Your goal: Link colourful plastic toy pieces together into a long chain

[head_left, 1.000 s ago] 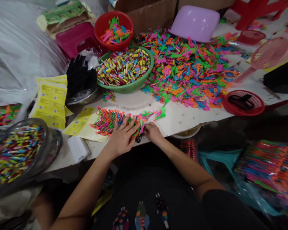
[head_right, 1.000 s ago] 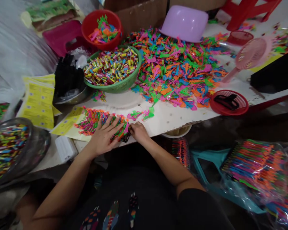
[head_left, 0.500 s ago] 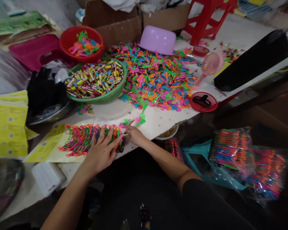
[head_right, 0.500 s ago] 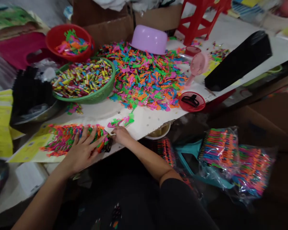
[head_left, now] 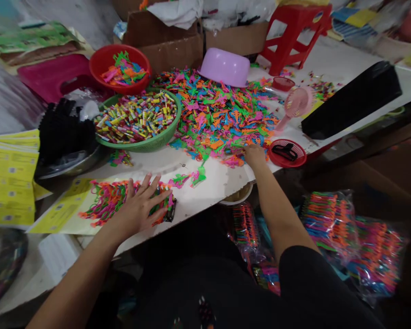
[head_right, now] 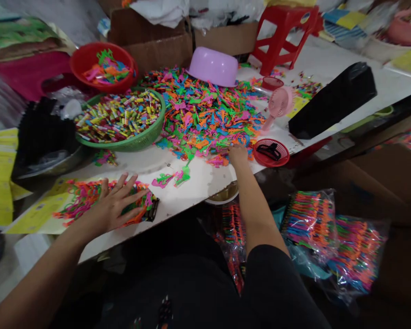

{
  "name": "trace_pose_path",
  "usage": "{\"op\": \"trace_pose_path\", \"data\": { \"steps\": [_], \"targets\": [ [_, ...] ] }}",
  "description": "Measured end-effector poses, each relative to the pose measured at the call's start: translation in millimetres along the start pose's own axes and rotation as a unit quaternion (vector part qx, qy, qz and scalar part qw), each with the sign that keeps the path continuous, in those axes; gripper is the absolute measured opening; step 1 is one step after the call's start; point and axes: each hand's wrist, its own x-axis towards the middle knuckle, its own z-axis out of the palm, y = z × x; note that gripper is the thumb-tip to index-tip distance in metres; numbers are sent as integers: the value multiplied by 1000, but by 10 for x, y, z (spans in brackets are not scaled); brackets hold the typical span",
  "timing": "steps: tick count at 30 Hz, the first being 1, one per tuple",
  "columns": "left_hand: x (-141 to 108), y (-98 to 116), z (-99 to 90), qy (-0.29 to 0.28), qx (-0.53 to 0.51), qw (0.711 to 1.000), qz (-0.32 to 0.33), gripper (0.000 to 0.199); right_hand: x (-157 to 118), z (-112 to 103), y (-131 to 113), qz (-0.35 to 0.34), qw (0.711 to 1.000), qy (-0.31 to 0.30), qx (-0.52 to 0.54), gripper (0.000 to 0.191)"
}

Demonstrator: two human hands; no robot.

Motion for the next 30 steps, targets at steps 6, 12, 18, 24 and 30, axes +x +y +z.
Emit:
{"op": "trace_pose_path", "data": {
  "steps": [6,12,18,24,30],
  "targets": [
    [-17,-11,59,-39,-6,998,-41,47,-150,-138,-69,-14,999,-43,15,25],
    [-12,-1,61,-64,-15,996,-55,50,-362,-161,-320,33,979,-191,66,26],
    [0,17,56,-74,-20,995,-65,54,-317,-76,-521,49,981,-133,131,23],
    [7,24,47,-77,-45,993,-73,55,-784,-78,-798,56,856,31,513,25],
    [7,11,68,-63,-62,994,-69,58,-1738,57,-1676,-29,763,-62,643,24]
  ]
}}
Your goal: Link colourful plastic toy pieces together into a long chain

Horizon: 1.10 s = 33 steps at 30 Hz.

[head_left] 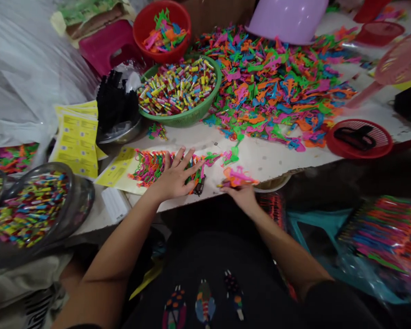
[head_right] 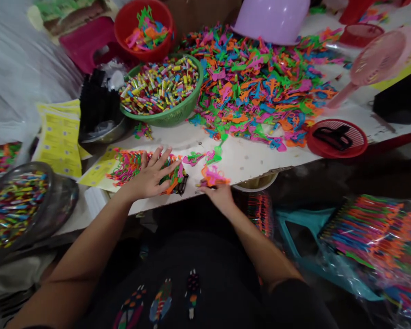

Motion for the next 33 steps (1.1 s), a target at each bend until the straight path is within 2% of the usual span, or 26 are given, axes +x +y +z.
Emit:
{"op": "trace_pose_path", "data": {
  "steps": [3,7,11,14,21,25,30,33],
  "targets": [
    [1,12,2,0,-1,1000,-2,59,-181,389,57,-22,999,-37,-31,18],
    [6,34,-11,-10,-1,1000,-10,61,-193,621,155,-78,990,-77,-91,12],
    [17,35,-22,-20,-11,1000,-13,65,-150,680,214,-134,973,-88,-165,14],
    [20,32,-20,-18,-20,1000,-11,67,-152,697,187,-150,954,-114,-233,15],
    [12,20,-30,-30,-26,999,-6,61,-151,798,-18,-111,915,-157,-354,23],
    [1,1,-22,-17,-31,999,6,55,-134,840,-43,-92,912,-164,-365,23],
    [14,3,32,-8,-13,1000,15,70,-106,866,-31,-86,912,-165,-365,22],
    [16,28,-27,-5,-5,1000,19,67,-68,826,-33,-105,917,-181,-339,22]
  ]
}}
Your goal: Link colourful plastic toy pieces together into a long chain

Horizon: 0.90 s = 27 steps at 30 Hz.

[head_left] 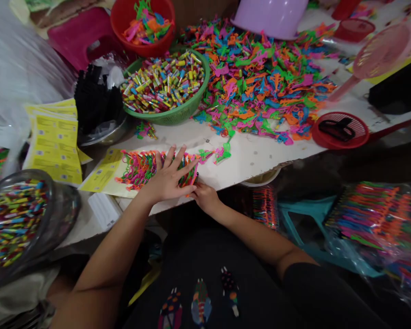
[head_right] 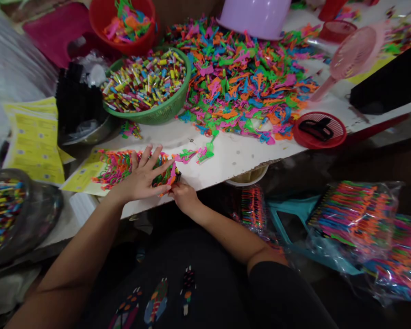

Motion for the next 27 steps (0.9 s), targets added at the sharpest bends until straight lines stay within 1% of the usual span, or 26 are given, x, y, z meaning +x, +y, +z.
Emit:
{"op": "trace_pose_path", "data": {
  "steps": [2,3,4,5,6,7,8,9,10,11,12,13,15,17,18,19,20,21,24,26,27],
  "targets": [
    [-57,18,-117,16,-4,1000,4,62,-5,-67,68,-38,998,-7,40,22],
    [-115,23,-187,38,-9,999,-3,59,-15,-114,119,-59,996,-12,64,24],
    [-195,25,-253,73,-20,997,-21,56,-28,-167,180,-75,993,-15,87,25],
    [-296,24,-302,122,-36,990,-52,53,-40,-225,250,-80,991,-10,107,26],
    [-413,22,-323,189,-59,976,-94,50,-48,-283,324,-75,990,6,122,25],
    [-539,24,-305,268,-88,949,-142,46,-46,-337,400,-62,989,30,130,24],
    [-666,31,-245,348,-123,909,-193,43,-32,-381,472,-43,989,59,131,25],
    [-787,45,-142,426,-164,857,-242,40,-3,-413,536,-26,988,87,126,28],
    [-892,66,-2,483,-208,801,-286,36,40,-428,588,-14,987,109,117,32],
    [-978,92,164,512,-261,750,-328,32,94,-425,622,-10,987,120,104,35],
    [-1040,118,343,506,-322,712,-366,29,154,-408,640,-13,988,121,93,37],
    [-1078,144,521,484,-381,681,-396,27,215,-378,639,-19,990,114,83,39],
    [-1090,177,823,434,-476,629,-436,29,308,-301,595,-29,993,95,65,42],
    [-1043,179,1002,411,-547,572,-451,41,328,-232,523,-37,994,84,58,44],
    [-1010,169,1042,408,-576,549,-448,48,302,-209,486,-43,994,81,60,43],
    [-976,154,1056,404,-602,533,-436,54,254,-193,454,-51,994,77,66,42],
    [-946,138,1050,399,-623,527,-418,57,187,-185,428,-63,993,71,76,40],
    [-920,122,1031,390,-641,529,-396,57,107,-185,410,-77,991,60,89,38],
    [-875,60,949,342,-677,550,-348,45,-118,-223,406,-110,983,-5,148,35],
    [-860,-24,883,314,-684,556,-354,38,-170,-284,439,-90,975,-45,199,32],
    [-849,-87,843,312,-678,556,-366,36,-149,-326,460,-66,971,-48,223,32]
  ]
}}
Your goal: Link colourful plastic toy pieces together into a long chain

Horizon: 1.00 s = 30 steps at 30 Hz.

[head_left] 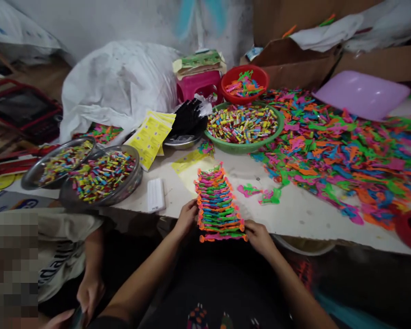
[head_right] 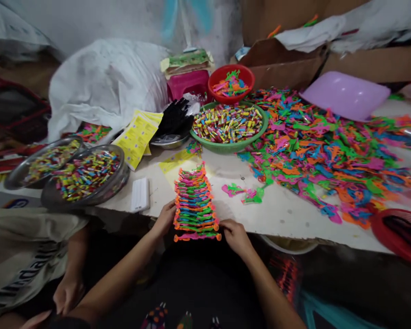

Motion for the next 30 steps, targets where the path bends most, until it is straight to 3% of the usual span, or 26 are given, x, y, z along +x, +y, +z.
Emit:
{"op": "trace_pose_path", "data": {
  "steps": [3,5,9,14,19,25,30],
  "targets": [
    [229,200,-48,60,10,998,26,35,230,-176,7,63,992,87,63,29],
    [407,347,-38,69,6,995,69,40,507,-258,-12,82,982,133,107,26],
    [684,536,88,-36,-21,992,122,42,1151,-218,-128,111,955,113,253,33],
    [861,554,166,-142,-95,981,94,25,1704,-21,-326,127,903,62,405,41],
    [976,519,109,-149,-128,976,92,21,1793,44,-493,149,893,-4,425,28],
    [1049,475,145,-127,-198,961,145,21,1765,22,-471,136,902,34,407,20],
    [1107,432,149,-115,-184,964,156,23,1734,46,-382,127,901,29,413,23]
  ]
}}
